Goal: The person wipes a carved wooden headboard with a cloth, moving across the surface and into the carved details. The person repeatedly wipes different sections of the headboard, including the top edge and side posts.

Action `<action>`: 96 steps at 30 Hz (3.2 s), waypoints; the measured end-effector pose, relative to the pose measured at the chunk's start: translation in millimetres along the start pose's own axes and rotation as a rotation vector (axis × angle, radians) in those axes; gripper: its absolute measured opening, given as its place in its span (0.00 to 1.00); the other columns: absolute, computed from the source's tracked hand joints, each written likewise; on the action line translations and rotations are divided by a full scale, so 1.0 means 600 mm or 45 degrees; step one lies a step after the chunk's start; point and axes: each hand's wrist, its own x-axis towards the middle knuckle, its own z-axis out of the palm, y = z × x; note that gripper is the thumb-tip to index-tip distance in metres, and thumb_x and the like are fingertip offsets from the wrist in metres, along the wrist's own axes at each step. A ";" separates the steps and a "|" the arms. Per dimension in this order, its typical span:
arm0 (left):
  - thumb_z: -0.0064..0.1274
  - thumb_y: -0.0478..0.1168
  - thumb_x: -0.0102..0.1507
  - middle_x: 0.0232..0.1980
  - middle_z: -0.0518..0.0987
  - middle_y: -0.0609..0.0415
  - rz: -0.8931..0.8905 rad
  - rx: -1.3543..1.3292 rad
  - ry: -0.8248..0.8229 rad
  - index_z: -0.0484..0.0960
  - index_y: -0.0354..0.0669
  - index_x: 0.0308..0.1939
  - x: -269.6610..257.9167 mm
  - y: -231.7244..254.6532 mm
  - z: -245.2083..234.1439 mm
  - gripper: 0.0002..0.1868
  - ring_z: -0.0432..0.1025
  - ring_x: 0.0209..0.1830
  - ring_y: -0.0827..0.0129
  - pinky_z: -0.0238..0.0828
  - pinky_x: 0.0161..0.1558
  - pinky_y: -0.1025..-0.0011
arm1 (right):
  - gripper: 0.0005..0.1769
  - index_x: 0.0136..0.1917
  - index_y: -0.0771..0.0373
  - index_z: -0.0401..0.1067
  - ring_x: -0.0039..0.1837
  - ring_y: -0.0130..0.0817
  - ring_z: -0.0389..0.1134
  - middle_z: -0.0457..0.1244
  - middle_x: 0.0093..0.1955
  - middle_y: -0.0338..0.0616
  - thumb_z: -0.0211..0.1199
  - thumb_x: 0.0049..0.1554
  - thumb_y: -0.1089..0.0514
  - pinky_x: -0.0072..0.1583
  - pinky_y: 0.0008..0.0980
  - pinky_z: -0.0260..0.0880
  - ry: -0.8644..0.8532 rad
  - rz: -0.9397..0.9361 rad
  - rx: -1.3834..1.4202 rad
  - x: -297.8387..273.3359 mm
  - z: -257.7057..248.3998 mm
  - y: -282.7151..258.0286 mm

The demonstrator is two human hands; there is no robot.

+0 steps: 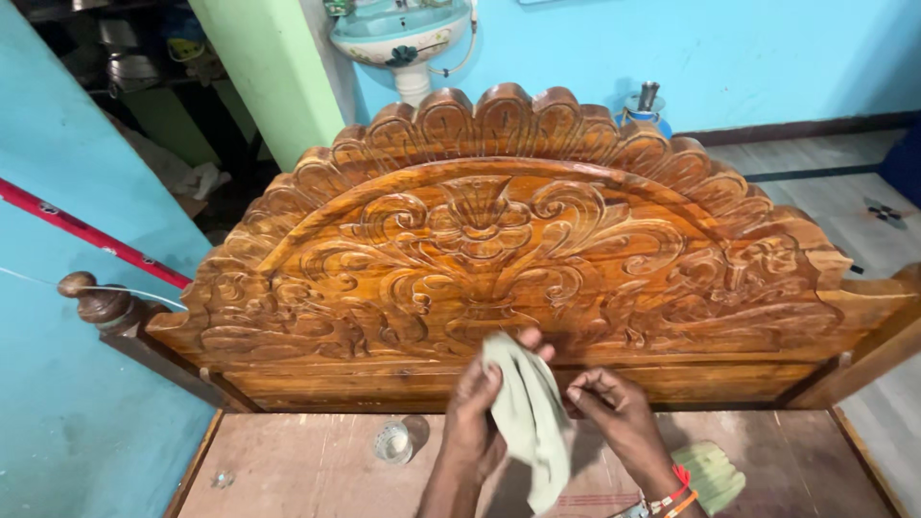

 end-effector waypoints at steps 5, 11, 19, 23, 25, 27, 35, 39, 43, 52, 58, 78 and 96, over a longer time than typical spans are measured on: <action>0.54 0.30 0.64 0.61 0.66 0.48 1.182 1.281 0.073 0.85 0.38 0.52 0.097 0.088 0.064 0.13 0.64 0.66 0.59 0.65 0.66 0.63 | 0.01 0.44 0.69 0.74 0.42 0.23 0.70 0.68 0.40 0.37 0.63 0.57 0.68 0.46 0.26 0.73 0.121 0.009 -0.084 0.008 -0.008 0.024; 0.60 0.30 0.58 0.54 0.75 0.54 1.884 2.014 -0.165 0.85 0.51 0.52 0.236 0.144 0.203 0.19 0.68 0.60 0.61 0.63 0.59 0.61 | 0.03 0.45 0.66 0.76 0.40 0.21 0.68 0.69 0.37 0.38 0.66 0.55 0.66 0.44 0.24 0.68 0.167 -0.109 -0.337 0.015 0.008 0.029; 0.59 0.37 0.66 0.50 0.78 0.60 2.208 2.221 -0.207 0.84 0.50 0.52 0.267 0.158 0.183 0.11 0.71 0.56 0.68 0.60 0.49 0.64 | 0.07 0.50 0.65 0.75 0.57 0.40 0.71 0.70 0.53 0.47 0.61 0.58 0.70 0.61 0.39 0.71 0.513 -1.259 -0.899 0.069 0.013 -0.229; 0.66 0.41 0.64 0.40 0.73 0.59 2.228 2.175 -0.095 0.85 0.48 0.46 0.281 0.177 0.163 0.08 0.67 0.44 0.66 0.55 0.41 0.64 | 0.06 0.56 0.71 0.75 0.60 0.45 0.68 0.68 0.56 0.54 0.59 0.68 0.67 0.61 0.38 0.70 0.667 -1.752 -1.025 0.205 0.016 -0.409; 0.70 0.40 0.60 0.35 0.70 0.58 2.264 2.086 0.002 0.86 0.45 0.41 0.278 0.210 0.137 0.10 0.64 0.39 0.67 0.53 0.37 0.63 | 0.09 0.53 0.68 0.76 0.54 0.44 0.67 0.67 0.49 0.52 0.57 0.70 0.62 0.56 0.41 0.67 0.653 -1.626 -1.175 0.249 0.032 -0.438; 0.68 0.37 0.53 0.35 0.71 0.56 2.256 2.001 0.157 0.85 0.43 0.38 0.254 0.254 0.087 0.12 0.65 0.40 0.64 0.54 0.39 0.60 | 0.17 0.45 0.63 0.76 0.41 0.44 0.63 0.63 0.36 0.49 0.53 0.70 0.54 0.46 0.43 0.61 0.719 -1.257 -1.460 0.291 0.047 -0.446; 0.67 0.39 0.60 0.36 0.74 0.59 2.386 1.695 0.327 0.86 0.51 0.47 0.280 0.242 0.100 0.12 0.67 0.43 0.66 0.59 0.45 0.61 | 0.22 0.40 0.63 0.72 0.37 0.44 0.61 0.60 0.33 0.48 0.46 0.72 0.55 0.43 0.42 0.59 0.831 -1.367 -1.471 0.294 0.062 -0.428; 0.55 0.39 0.68 0.41 0.75 0.59 2.382 1.927 -0.294 0.82 0.45 0.55 0.309 0.149 0.194 0.11 0.69 0.42 0.68 0.60 0.44 0.64 | 0.17 0.43 0.64 0.76 0.42 0.54 0.66 0.65 0.39 0.54 0.52 0.68 0.56 0.46 0.48 0.64 0.774 -1.421 -1.402 0.277 0.075 -0.436; 0.58 0.39 0.69 0.44 0.76 0.61 2.377 2.146 -0.338 0.84 0.44 0.53 0.310 0.156 0.182 0.10 0.68 0.43 0.70 0.59 0.41 0.67 | 0.20 0.45 0.66 0.77 0.48 0.57 0.67 0.67 0.45 0.54 0.48 0.71 0.57 0.50 0.49 0.66 0.722 -1.531 -1.408 0.273 0.071 -0.435; 0.71 0.36 0.58 0.35 0.73 0.58 2.295 1.822 0.614 0.87 0.44 0.41 0.223 0.336 -0.019 0.10 0.65 0.39 0.66 0.57 0.44 0.62 | 0.20 0.48 0.63 0.78 0.49 0.50 0.68 0.67 0.44 0.50 0.45 0.72 0.57 0.51 0.45 0.65 0.767 -1.424 -1.489 0.301 0.042 -0.399; 0.58 0.32 0.62 0.42 0.73 0.55 2.114 1.405 0.572 0.86 0.47 0.45 0.255 0.281 -0.008 0.10 0.68 0.48 0.65 0.71 0.47 0.65 | 0.19 0.47 0.62 0.78 0.46 0.46 0.67 0.65 0.40 0.49 0.46 0.69 0.58 0.49 0.43 0.63 0.849 -1.399 -1.547 0.309 0.043 -0.387; 0.58 0.28 0.60 0.45 0.76 0.54 1.932 1.380 0.761 0.88 0.41 0.41 0.208 0.369 -0.185 0.08 0.73 0.45 0.63 0.81 0.39 0.65 | 0.18 0.47 0.67 0.75 0.44 0.48 0.66 0.66 0.41 0.53 0.45 0.69 0.59 0.49 0.42 0.63 0.777 -1.459 -1.603 0.310 0.035 -0.384; 0.50 0.27 0.52 0.43 0.73 0.53 2.129 1.530 0.577 0.85 0.44 0.46 0.234 0.377 -0.145 0.20 0.68 0.49 0.65 0.74 0.49 0.64 | 0.17 0.54 0.69 0.72 0.55 0.53 0.65 0.65 0.51 0.56 0.42 0.74 0.62 0.59 0.44 0.65 0.641 -1.426 -1.508 0.330 0.002 -0.351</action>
